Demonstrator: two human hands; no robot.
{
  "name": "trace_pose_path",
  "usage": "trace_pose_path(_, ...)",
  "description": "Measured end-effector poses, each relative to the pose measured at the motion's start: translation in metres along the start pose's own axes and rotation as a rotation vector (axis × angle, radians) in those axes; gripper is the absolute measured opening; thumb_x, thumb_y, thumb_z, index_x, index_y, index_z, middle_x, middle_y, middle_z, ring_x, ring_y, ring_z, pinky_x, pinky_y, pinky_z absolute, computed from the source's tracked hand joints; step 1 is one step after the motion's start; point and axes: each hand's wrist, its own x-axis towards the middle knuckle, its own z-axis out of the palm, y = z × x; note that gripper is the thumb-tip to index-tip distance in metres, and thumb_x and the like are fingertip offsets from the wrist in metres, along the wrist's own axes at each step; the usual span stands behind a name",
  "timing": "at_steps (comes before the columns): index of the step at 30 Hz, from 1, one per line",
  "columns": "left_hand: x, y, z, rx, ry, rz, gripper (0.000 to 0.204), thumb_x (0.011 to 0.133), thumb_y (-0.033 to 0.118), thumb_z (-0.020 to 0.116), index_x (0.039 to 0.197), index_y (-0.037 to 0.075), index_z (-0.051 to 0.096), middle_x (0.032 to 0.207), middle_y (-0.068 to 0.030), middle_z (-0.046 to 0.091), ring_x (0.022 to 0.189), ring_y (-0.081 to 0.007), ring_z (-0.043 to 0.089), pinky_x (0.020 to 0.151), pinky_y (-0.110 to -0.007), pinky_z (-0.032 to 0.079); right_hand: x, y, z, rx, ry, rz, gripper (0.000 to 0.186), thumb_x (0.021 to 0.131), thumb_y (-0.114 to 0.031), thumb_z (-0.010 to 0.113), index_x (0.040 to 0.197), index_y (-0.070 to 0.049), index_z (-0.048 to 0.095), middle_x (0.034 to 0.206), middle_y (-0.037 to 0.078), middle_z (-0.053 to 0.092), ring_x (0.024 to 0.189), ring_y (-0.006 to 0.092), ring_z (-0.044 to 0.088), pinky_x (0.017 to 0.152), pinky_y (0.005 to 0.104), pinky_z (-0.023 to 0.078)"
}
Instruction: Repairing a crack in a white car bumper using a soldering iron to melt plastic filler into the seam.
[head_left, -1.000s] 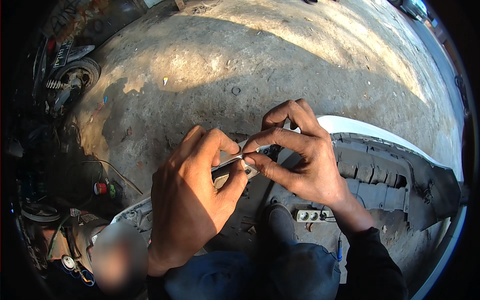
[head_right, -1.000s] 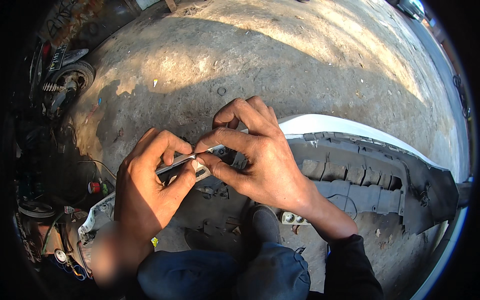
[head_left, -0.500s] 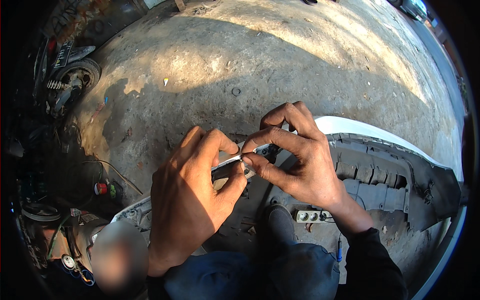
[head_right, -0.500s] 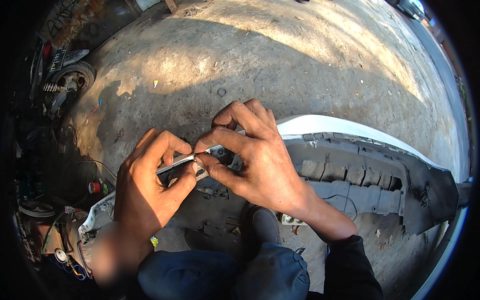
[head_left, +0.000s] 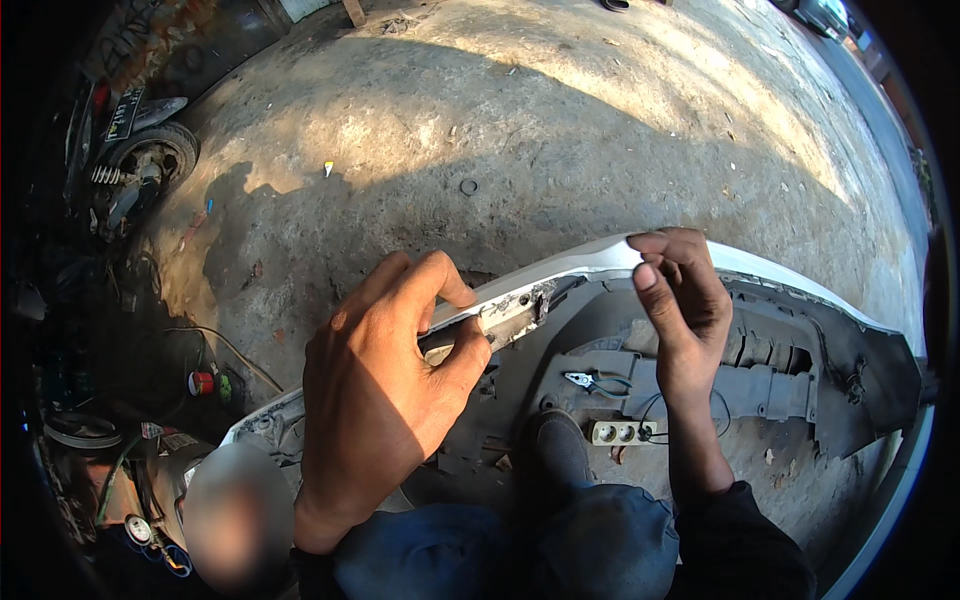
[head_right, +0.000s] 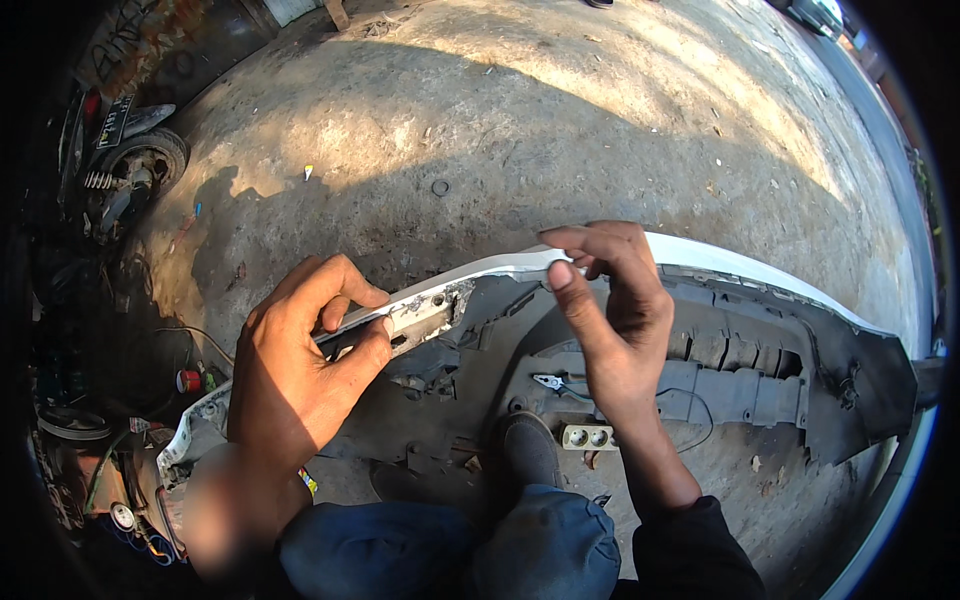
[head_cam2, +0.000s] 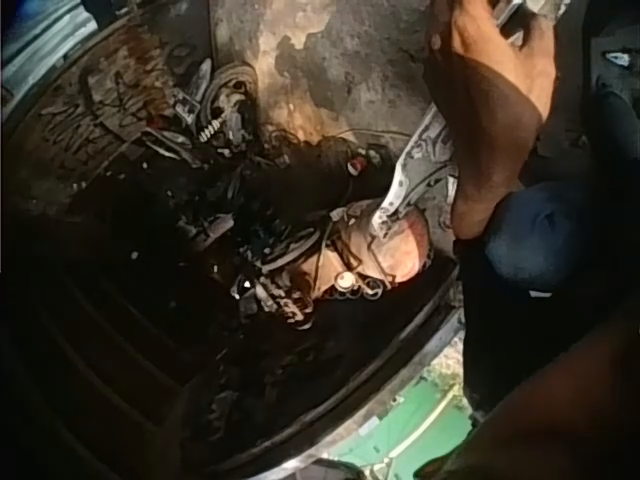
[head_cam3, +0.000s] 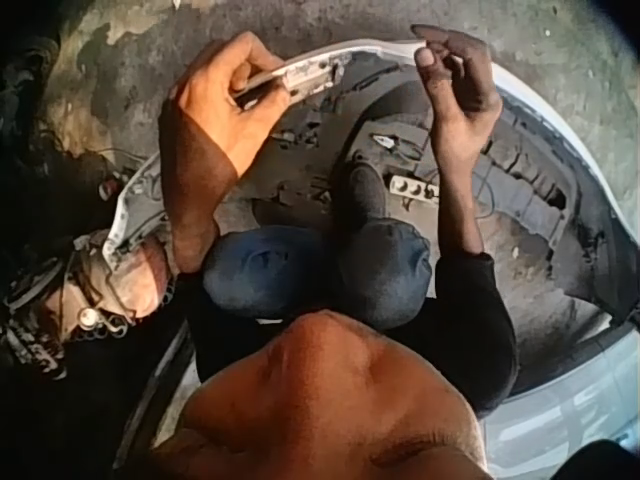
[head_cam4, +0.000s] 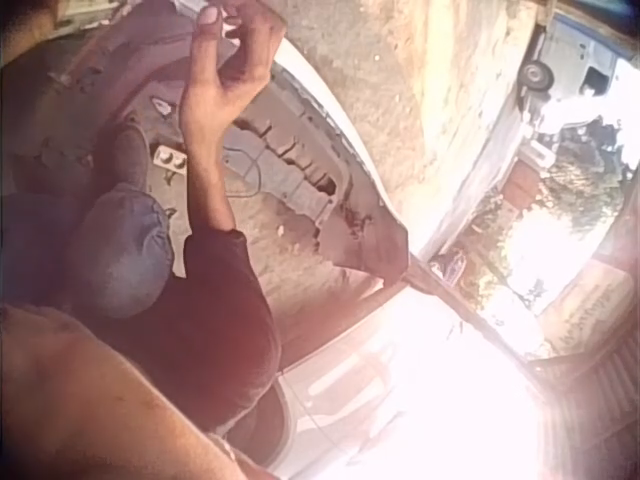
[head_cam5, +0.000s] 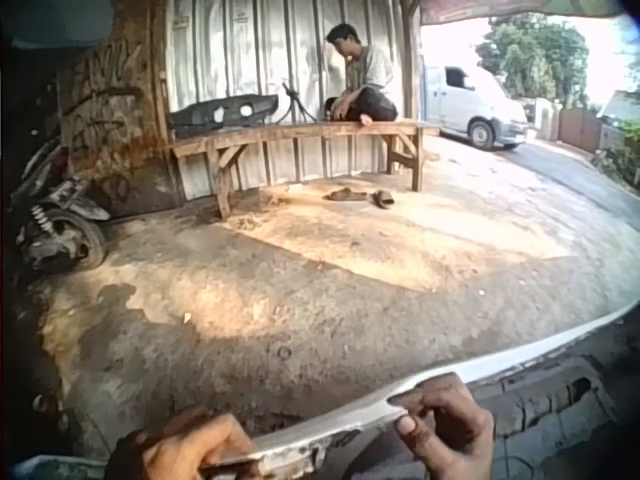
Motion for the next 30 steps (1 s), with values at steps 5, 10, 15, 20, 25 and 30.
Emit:
trace_pose_path(5, 0.006, -0.002, 0.014, -0.068, -0.044, 0.033, 0.018, 0.079, -0.001, 0.072, 0.094, -0.001, 0.062, 0.079, -0.0042, 0.043, 0.079, -0.0135, 0.045, 0.073, -0.029, 0.041, -0.076, 0.067, -0.082, -0.136, 0.37, 0.218, 0.019, 0.105, -0.017, 0.066, 0.116, -0.002, 0.069, 0.098, 0.0, 0.06, 0.087, 0.0079, 0.052, 0.082, 0.0253, 0.043)
trace_pose_path(10, -0.001, -0.003, -0.012, 0.022, -0.095, 0.013, 0.011, 0.095, 0.007, 0.069, 0.102, 0.002, 0.062, 0.084, 0.0011, 0.038, 0.084, -0.0117, 0.037, 0.079, -0.027, 0.034, -0.228, 0.137, -0.145, -0.036, 0.692, 0.844, 0.019, 0.101, -0.015, 0.066, 0.117, -0.004, 0.062, 0.091, 0.0, 0.057, 0.075, 0.0084, 0.051, 0.067, 0.0252, 0.044)
trace_pose_path(15, 0.005, -0.019, -0.003, -0.053, -0.17, -0.05, 0.014, 0.103, 0.015, 0.064, 0.103, 0.002, 0.059, 0.093, -0.0009, 0.051, 0.083, -0.0137, 0.041, 0.081, -0.029, 0.039, -0.36, 0.145, -0.225, -0.814, 0.847, 0.932, 0.023, 0.095, -0.015, 0.069, 0.114, -0.004, 0.065, 0.095, 0.011, 0.06, 0.084, 0.0235, 0.059, 0.077, 0.0379, 0.05)
trace_pose_path(20, 0.009, -0.018, 0.014, -0.021, -0.147, 0.016, 0.015, 0.105, 0.016, 0.063, 0.102, 0.002, 0.057, 0.091, -0.0024, 0.054, 0.086, -0.0132, 0.047, 0.08, -0.028, 0.04, -0.408, 0.129, -0.294, -1.118, 0.675, 1.095, 0.025, 0.088, -0.017, 0.073, 0.11, -0.006, 0.072, 0.107, 0.018, 0.063, 0.104, 0.0338, 0.061, 0.09, 0.0456, 0.05)
trace_pose_path(25, -0.003, -0.009, -0.007, 0.001, -0.101, 0.05, 0.01, 0.101, 0.006, 0.065, 0.103, 0.002, 0.056, 0.086, -0.0004, 0.044, 0.08, -0.0126, 0.039, 0.076, -0.028, 0.037, -0.408, 0.137, -0.277, -1.323, -0.142, 1.16, 0.042, 0.077, -0.027, 0.079, 0.117, -0.015, 0.076, 0.124, 0.019, 0.058, 0.125, 0.0412, 0.051, 0.105, 0.0592, 0.041)
trace_pose_path(30, -0.003, -0.007, 0.006, -0.066, -0.114, -0.029, 0.015, 0.086, -0.001, 0.069, 0.097, 0.0, 0.059, 0.082, -0.0034, 0.041, 0.079, -0.0156, 0.038, 0.074, -0.031, 0.036, -0.445, 0.155, -0.279, -1.447, -0.33, 1.183, 0.036, 0.088, -0.034, 0.079, 0.118, -0.015, 0.074, 0.125, 0.02, 0.059, 0.127, 0.0395, 0.052, 0.1, 0.0594, 0.041)
